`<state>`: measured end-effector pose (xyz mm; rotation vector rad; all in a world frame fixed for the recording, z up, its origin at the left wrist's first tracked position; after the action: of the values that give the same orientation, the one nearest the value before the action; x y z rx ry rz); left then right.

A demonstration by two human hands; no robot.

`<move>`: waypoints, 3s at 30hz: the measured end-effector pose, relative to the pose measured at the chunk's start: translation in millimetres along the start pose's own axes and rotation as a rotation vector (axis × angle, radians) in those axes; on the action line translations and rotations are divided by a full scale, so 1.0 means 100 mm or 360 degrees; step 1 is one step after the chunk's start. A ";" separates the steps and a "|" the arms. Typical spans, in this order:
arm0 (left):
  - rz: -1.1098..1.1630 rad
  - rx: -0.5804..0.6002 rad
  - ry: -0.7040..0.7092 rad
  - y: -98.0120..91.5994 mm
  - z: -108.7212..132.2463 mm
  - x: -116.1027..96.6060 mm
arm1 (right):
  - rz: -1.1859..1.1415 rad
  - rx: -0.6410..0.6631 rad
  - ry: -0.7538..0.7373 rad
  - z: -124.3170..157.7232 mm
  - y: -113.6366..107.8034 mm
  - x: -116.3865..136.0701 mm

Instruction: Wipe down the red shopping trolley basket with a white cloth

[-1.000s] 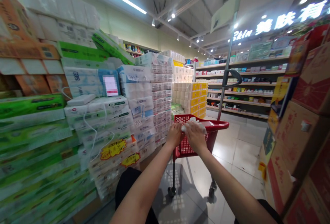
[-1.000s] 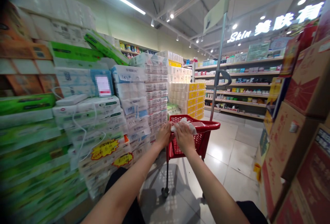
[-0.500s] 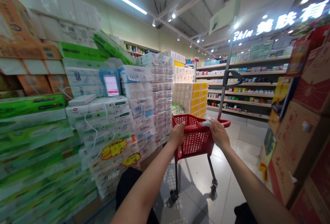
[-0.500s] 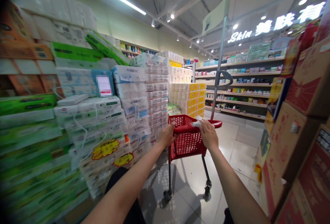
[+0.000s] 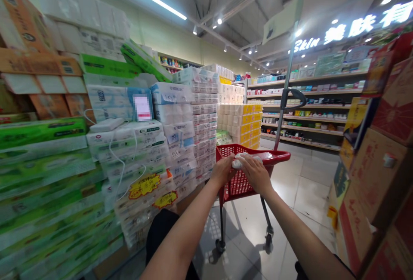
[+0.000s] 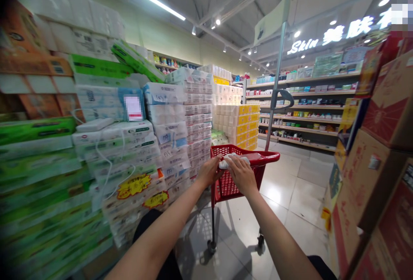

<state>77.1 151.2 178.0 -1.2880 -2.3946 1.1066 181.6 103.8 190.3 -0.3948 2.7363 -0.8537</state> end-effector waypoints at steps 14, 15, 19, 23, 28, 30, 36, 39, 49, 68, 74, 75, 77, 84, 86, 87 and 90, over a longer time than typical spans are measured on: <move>-0.0059 -0.0106 -0.0157 0.05 0.00 -0.03 | 0.0035 -0.0155 0.0540 0.21 0.07 -0.88; -0.0064 -0.0121 -0.0154 0.06 0.00 -0.03 | 0.0038 -0.0155 0.0487 0.18 0.06 -0.70; -0.0027 -0.0152 -0.0144 0.06 0.01 0.00 | -0.0009 -0.0094 0.0220 0.06 0.03 0.01; 0.0033 -0.0140 -0.0163 0.00 0.03 0.07 | -0.0048 -0.0029 0.0064 0.01 -0.03 0.10; 0.0022 -0.0069 -0.0132 -0.05 0.06 0.09 | -0.0028 0.0031 0.0296 0.11 -0.01 -0.80; 0.0011 -0.0081 -0.0139 -0.07 0.07 0.08 | -0.0038 0.0055 0.0483 0.20 0.03 -1.23; -0.0015 -0.0153 -0.0136 -0.14 0.10 0.01 | -0.0045 0.0026 0.0624 0.32 0.12 -1.52; -0.0008 -0.0224 -0.0145 -0.18 0.11 -0.03 | 0.0021 -0.0078 0.0579 0.24 0.08 -1.15; 0.0077 -0.0194 -0.0114 -0.13 0.13 -0.03 | -0.0010 -0.0015 0.0111 -0.10 -0.02 0.31; 0.0210 0.0042 0.0076 -0.15 0.03 -0.44 | -0.0044 -0.0085 0.0491 0.31 0.09 -1.21; 0.0193 -0.0088 0.0063 -0.05 0.04 -0.54 | -0.0027 -0.0169 0.0508 0.26 0.05 -0.87; 0.0193 -0.0113 0.0038 -0.04 0.04 -0.54 | -0.0032 -0.0179 0.0478 0.25 0.03 -0.77; 0.0196 -0.0155 -0.0036 -0.02 0.03 -0.53 | -0.0046 -0.0185 0.0423 0.22 0.00 -0.57; 0.0267 -0.0168 -0.0115 0.02 -0.02 -0.52 | -0.0075 -0.0071 0.0278 0.17 -0.20 -0.18; 0.0279 -0.0098 -0.0034 0.04 -0.02 -0.51 | -0.0104 -0.0054 0.0218 0.19 -0.27 -0.20; 0.0281 -0.0052 0.0023 0.06 -0.02 -0.51 | -0.0122 -0.0050 0.0201 0.21 -0.29 -0.23; 0.0244 0.0044 0.0128 0.15 0.03 -0.44 | -0.0171 -0.0075 0.0249 0.28 -0.35 -0.42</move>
<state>111.8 119.8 172.3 -1.4986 -2.2469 1.1006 235.9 75.8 194.9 -0.5086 2.9059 -0.8827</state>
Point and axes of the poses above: each hand's wrist, its own z-axis away from the middle knuckle, its own y-axis out of the palm, x = y × z, the point moved 10 cm from there along -z, towards the middle knuckle, and after that the axes turned 11 degrees about z, right-handed, at the moved point
